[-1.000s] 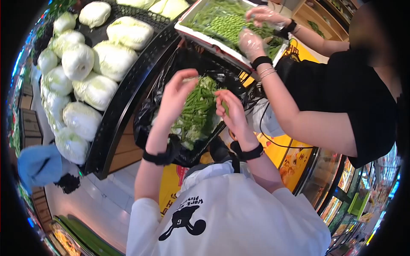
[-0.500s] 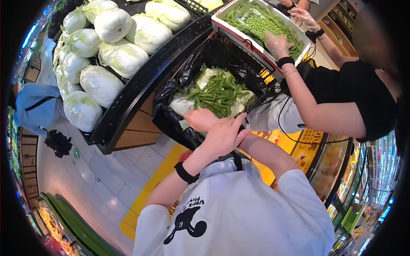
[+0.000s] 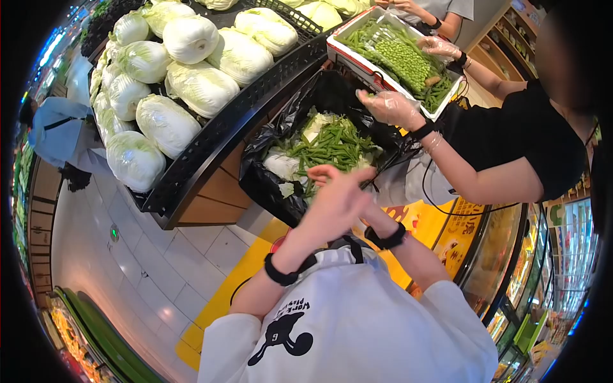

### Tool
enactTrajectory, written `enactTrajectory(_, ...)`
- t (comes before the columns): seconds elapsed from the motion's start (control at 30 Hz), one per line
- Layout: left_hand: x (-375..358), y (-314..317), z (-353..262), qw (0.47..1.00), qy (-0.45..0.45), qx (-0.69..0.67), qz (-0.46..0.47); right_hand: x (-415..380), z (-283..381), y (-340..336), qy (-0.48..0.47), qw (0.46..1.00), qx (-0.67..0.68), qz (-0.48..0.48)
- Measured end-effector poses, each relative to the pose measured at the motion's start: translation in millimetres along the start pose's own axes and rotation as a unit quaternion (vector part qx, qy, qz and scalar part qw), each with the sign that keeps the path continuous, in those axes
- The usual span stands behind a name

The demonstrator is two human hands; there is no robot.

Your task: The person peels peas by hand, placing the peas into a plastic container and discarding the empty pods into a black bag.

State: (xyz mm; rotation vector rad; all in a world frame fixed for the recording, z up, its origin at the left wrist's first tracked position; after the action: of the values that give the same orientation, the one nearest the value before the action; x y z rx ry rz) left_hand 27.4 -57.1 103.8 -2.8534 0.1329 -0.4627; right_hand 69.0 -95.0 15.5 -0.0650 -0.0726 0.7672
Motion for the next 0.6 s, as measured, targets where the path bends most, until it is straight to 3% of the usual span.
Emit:
enactTrajectory(0.03,-2.7,-25.6,5.1,0.997,-0.016,-0.010,-0.068,-5.3,-0.5,-6.2,0.039,0.991,0.126,-0.016)
enactTrajectory(0.1,-17.1,-65.3,23.0,0.980,-0.064,-0.060,-0.179,-15.6,23.3,-7.3,0.095,0.975,0.190,-0.063)
enactTrajectory(0.17,-31.6,-70.1,47.4,0.983,-0.129,-0.030,-0.126,-15.8,44.5,-5.6,-0.034,0.980,0.191,-0.038)
enactTrajectory(0.3,-46.7,-28.9,36.8,0.985,-0.165,0.017,0.049,-17.6,62.5,12.8,-0.091,0.991,0.092,-0.029)
enactTrajectory(0.37,-50.9,-20.0,40.3,0.990,-0.138,0.003,0.017,-18.4,67.6,23.8,-0.105,0.992,0.069,0.015)
enactTrajectory(0.43,-52.5,-23.6,32.2,0.989,-0.149,0.009,-0.004,-23.0,76.6,15.5,-0.109,0.976,0.155,-0.105)
enactTrajectory(0.47,-53.7,-27.9,29.7,0.987,-0.158,0.014,-0.025,-26.4,80.9,8.6,-0.131,0.974,0.115,-0.146)
enactTrajectory(0.57,-64.2,-35.4,39.2,0.973,-0.227,-0.009,-0.033,-32.5,73.1,-15.8,-0.114,0.959,0.119,-0.228)
enactTrajectory(0.6,-64.4,-35.7,35.8,0.977,-0.212,-0.006,-0.007,-28.6,66.6,-19.1,-0.092,0.966,0.116,-0.212)
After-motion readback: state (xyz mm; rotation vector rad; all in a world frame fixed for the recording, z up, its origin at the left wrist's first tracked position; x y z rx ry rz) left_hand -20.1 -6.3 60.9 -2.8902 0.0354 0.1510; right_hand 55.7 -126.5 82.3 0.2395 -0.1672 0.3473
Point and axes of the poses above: each hand's wrist, its own x-axis towards the middle knuckle, its own y-axis out of the palm, z = x × y, the point moved 8 cm from there along x, towards the middle knuckle, and after that the axes turned 1 degree about -x, right-handed, at the moved point
